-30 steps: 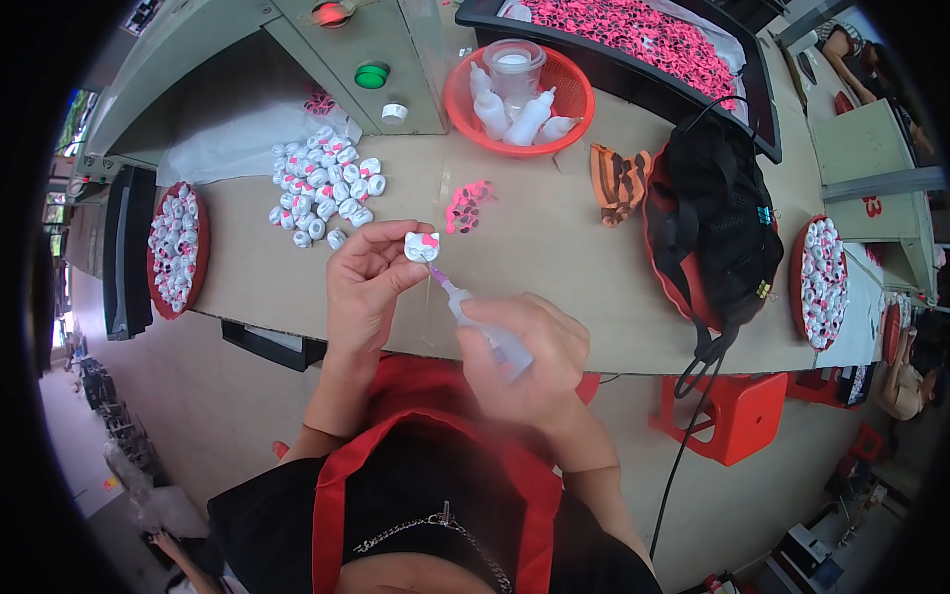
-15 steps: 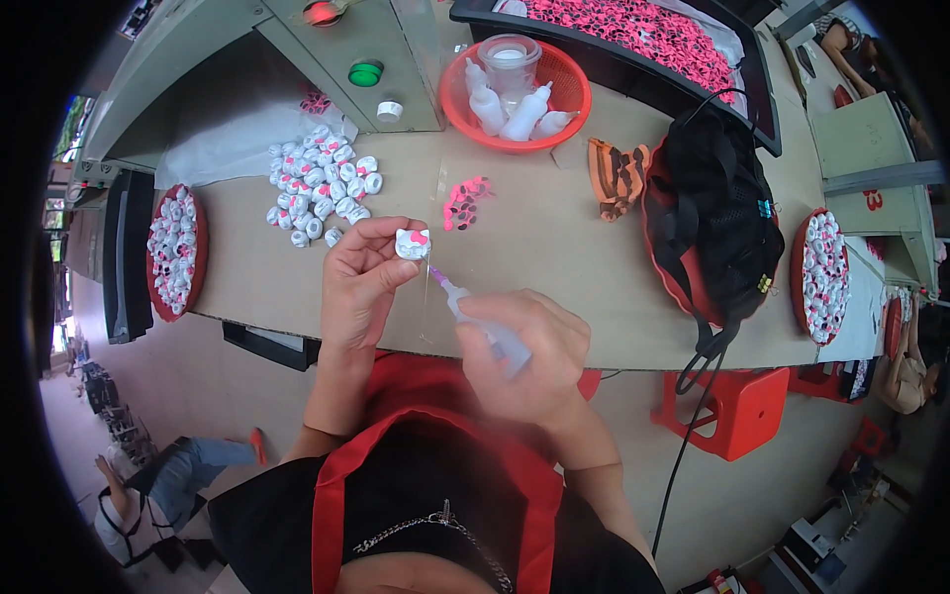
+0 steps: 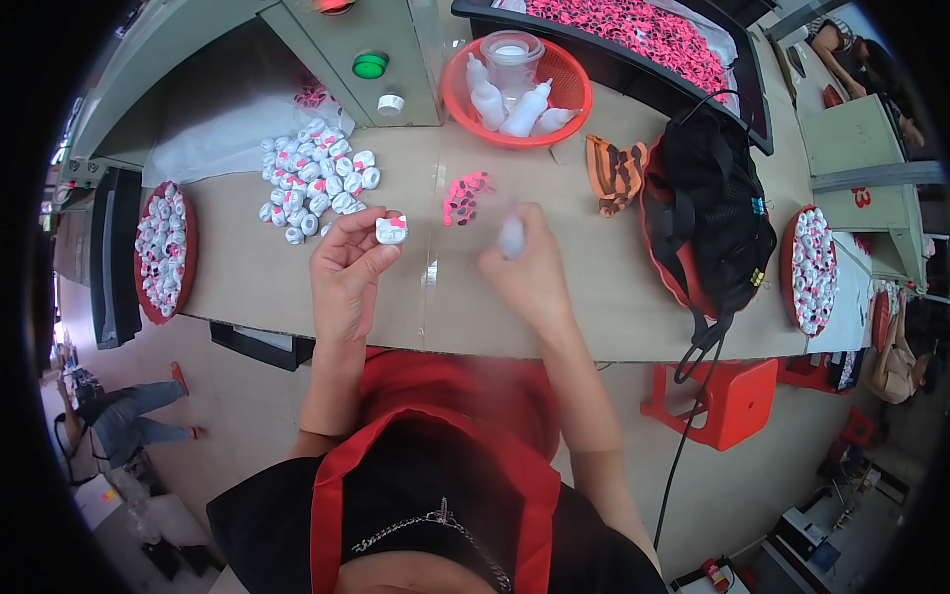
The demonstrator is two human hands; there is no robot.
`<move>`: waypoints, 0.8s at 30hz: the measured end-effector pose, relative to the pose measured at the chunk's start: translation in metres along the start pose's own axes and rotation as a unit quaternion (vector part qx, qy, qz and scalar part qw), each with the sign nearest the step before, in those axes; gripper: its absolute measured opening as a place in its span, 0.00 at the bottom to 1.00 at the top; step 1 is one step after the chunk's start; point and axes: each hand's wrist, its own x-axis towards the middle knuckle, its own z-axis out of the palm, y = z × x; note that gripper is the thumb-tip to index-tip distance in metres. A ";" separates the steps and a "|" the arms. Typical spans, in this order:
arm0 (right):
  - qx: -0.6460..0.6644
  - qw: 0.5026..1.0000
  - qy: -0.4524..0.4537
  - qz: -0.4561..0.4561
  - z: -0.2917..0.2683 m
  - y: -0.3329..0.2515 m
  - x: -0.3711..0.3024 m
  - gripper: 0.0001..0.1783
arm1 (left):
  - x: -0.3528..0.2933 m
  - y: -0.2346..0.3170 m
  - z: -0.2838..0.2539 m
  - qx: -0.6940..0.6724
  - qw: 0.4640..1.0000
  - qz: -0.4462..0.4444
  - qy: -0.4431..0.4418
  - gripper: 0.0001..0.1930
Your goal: The person applies glue to small toy heads using a squeeze bottle and attaches small bow pieces onto them by hand.
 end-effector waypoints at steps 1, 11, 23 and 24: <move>-0.120 0.992 0.008 -0.027 0.006 0.000 0.003 0.10 | -0.001 0.000 -0.002 -0.002 1.000 -0.001 0.005 0.18; -0.402 0.893 -0.005 -0.201 0.014 -0.001 0.021 0.07 | -0.003 -0.004 -0.010 0.026 0.999 -0.004 0.023 0.18; -0.080 0.985 -0.112 -0.107 0.006 -0.043 -0.017 0.04 | -0.010 -0.014 0.015 0.089 0.995 0.038 -0.026 0.14; -0.079 0.985 -0.110 -0.107 0.005 -0.042 -0.016 0.04 | -0.009 -0.017 0.015 0.096 0.993 0.058 -0.045 0.14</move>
